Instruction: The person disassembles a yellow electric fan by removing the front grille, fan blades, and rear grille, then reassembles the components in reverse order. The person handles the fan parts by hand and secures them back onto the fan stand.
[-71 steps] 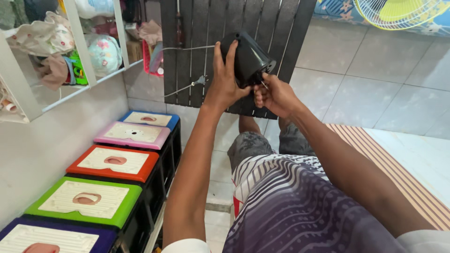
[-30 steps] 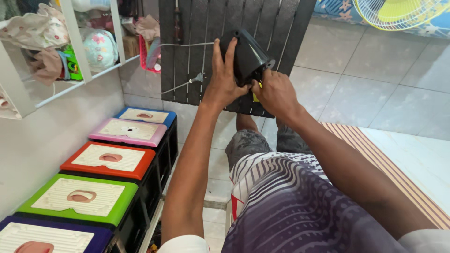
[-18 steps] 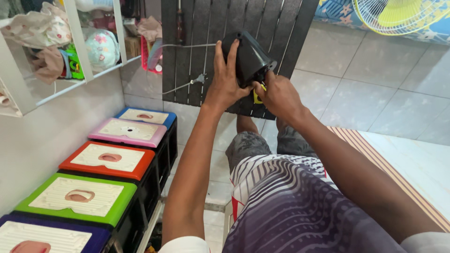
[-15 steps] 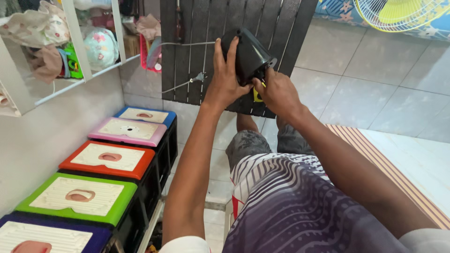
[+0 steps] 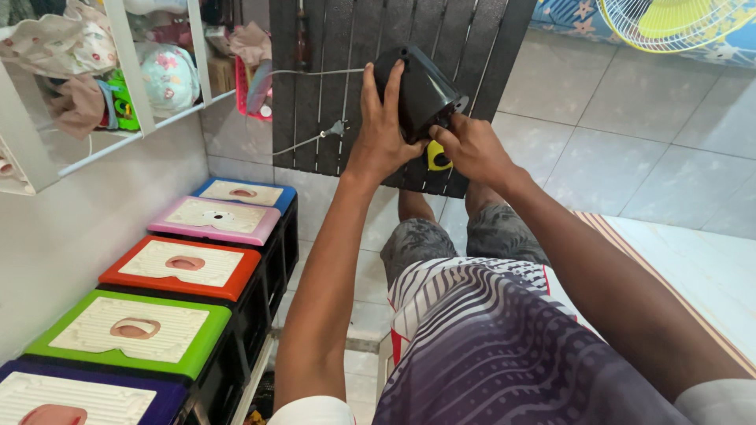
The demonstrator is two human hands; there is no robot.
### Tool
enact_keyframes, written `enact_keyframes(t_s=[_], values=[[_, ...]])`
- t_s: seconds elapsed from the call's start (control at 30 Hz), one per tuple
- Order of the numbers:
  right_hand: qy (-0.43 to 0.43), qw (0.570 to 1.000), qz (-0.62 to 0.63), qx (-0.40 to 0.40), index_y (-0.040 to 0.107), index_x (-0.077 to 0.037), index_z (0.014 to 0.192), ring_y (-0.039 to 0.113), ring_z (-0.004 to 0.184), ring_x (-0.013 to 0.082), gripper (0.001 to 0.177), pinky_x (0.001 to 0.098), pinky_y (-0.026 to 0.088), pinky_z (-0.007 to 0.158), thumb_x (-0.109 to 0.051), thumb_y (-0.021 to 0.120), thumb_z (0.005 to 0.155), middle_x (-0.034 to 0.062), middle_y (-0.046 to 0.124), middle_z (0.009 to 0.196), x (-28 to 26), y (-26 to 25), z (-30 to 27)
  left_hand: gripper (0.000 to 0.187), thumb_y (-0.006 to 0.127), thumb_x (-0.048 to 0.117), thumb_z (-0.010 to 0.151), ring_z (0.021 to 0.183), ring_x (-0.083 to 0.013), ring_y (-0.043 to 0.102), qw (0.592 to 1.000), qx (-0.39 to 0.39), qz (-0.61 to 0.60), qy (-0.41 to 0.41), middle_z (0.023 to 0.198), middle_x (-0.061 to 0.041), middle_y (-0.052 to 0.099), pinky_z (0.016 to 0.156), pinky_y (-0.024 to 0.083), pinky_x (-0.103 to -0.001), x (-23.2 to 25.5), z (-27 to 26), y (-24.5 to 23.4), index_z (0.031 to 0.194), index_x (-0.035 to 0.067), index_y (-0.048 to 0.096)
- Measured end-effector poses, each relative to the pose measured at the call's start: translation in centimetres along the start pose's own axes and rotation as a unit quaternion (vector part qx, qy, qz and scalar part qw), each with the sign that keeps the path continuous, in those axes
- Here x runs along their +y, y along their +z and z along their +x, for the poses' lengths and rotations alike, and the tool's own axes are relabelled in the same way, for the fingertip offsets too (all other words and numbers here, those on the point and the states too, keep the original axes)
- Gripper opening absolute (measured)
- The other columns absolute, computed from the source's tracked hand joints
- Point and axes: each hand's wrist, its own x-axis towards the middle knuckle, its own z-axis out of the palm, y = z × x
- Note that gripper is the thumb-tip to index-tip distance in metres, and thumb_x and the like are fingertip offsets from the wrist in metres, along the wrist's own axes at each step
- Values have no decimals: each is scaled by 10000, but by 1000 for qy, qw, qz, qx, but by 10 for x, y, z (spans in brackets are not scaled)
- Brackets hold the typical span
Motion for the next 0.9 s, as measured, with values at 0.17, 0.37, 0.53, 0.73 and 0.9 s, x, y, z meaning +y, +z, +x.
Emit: enact_keyframes(t_s=[0.17,0.37,0.53,0.73,0.9], values=[[7,999,27,18,624,57,1001,684,779,472,399,510,522,659,-338,569,1027,286,674,785,-3,5,-9,1318,1003,184,604,1511,-577,188,1000,-8,-6,-3,1645,-326,48,1177,413,-576,-1,1,-1,1612,259,157],[-2,990,-46,135,615,40,1004,651,830,503,382,561,484,698,-339,581,1038,301,675,855,-7,25,-18,1297,1025,237,659,1511,-581,182,1000,-1,-2,-4,1644,-337,41,1176,411,-586,-1,0,0,1623,254,158],[36,989,-2,140,613,43,957,644,814,499,401,549,483,714,-341,553,1056,291,662,825,-9,35,-18,1331,1031,239,633,1517,-579,161,1000,4,2,13,1641,-331,32,1189,388,-587,-4,-3,1,1618,246,137],[68,988,99,98,627,45,902,632,695,379,389,457,483,637,-306,544,1046,218,621,728,-4,27,-13,1344,1019,204,618,1512,-578,164,1000,5,14,19,1636,-322,37,1199,373,-594,-1,1,5,1616,240,121],[118,934,336,34,598,26,834,567,575,165,343,321,463,553,-242,516,1031,61,579,685,1,28,-10,1362,1018,190,601,1506,-582,174,999,9,20,25,1632,-325,36,1198,374,-596,-1,0,5,1618,237,112]])
